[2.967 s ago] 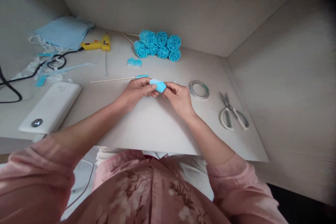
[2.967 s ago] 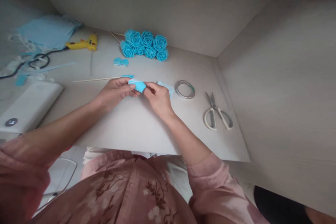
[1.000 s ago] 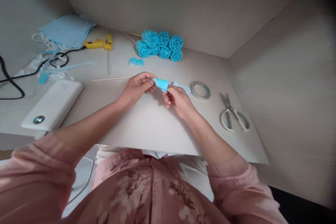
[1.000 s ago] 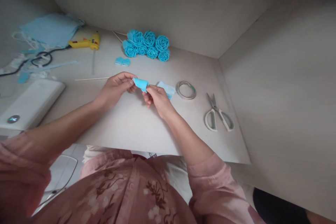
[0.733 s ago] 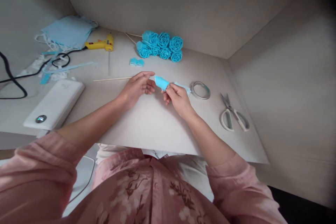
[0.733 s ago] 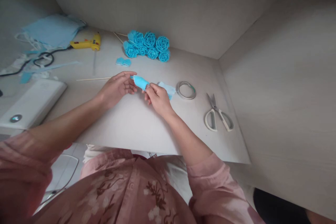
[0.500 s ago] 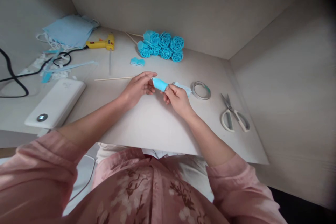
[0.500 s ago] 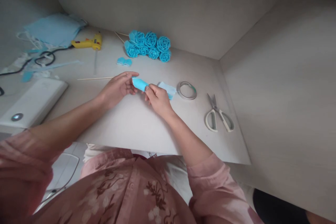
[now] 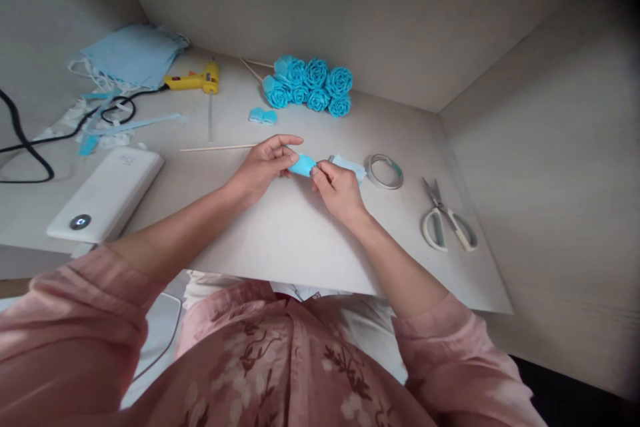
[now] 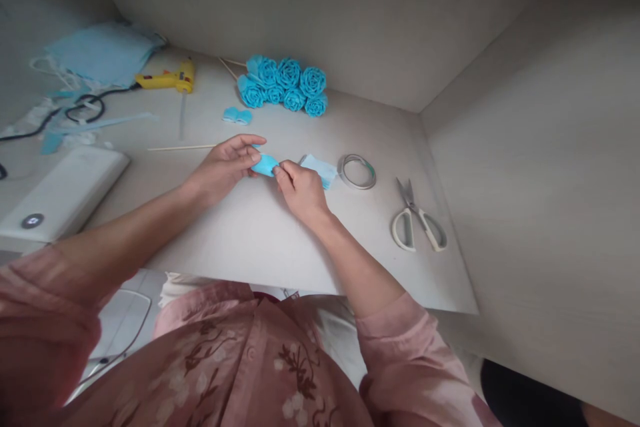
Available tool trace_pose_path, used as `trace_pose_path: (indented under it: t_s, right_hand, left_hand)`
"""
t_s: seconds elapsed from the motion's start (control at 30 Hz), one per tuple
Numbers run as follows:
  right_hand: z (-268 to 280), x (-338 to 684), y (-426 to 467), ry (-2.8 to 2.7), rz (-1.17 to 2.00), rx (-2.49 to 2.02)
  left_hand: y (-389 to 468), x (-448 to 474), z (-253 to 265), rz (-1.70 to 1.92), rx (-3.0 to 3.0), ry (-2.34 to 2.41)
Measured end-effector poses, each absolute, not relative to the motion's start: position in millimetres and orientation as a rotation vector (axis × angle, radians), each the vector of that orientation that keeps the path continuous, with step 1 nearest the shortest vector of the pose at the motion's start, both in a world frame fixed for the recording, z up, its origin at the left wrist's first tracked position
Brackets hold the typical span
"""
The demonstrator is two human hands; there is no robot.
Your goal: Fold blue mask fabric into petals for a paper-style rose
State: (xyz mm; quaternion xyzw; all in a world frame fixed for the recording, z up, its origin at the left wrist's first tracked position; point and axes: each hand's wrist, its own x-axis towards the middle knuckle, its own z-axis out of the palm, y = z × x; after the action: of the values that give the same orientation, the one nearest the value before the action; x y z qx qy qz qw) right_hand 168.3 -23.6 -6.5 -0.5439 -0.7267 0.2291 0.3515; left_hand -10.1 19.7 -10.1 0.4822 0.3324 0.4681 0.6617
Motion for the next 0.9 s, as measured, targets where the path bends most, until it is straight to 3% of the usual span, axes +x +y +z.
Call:
trace_pose_path:
  t_s: [0.17,0.4,0.9]
  right_hand:
    - [-8.3,167.7,-24.2,-1.857,0.599,-1.356]
    - [-14.0,168.2,-17.5,-1.458,1.111,-1.235]
    - [-6.7,170.8,-15.4,-0.903,1.704,-1.041]
  left_hand:
    - [18.7,-10.1,-8.5,1.054,1.047,0.744]
    - [18.4,-10.7,-2.3,1.027,0.934,0.813]
    - [15.6,-7.3,-5.2,0.935,1.111,0.747]
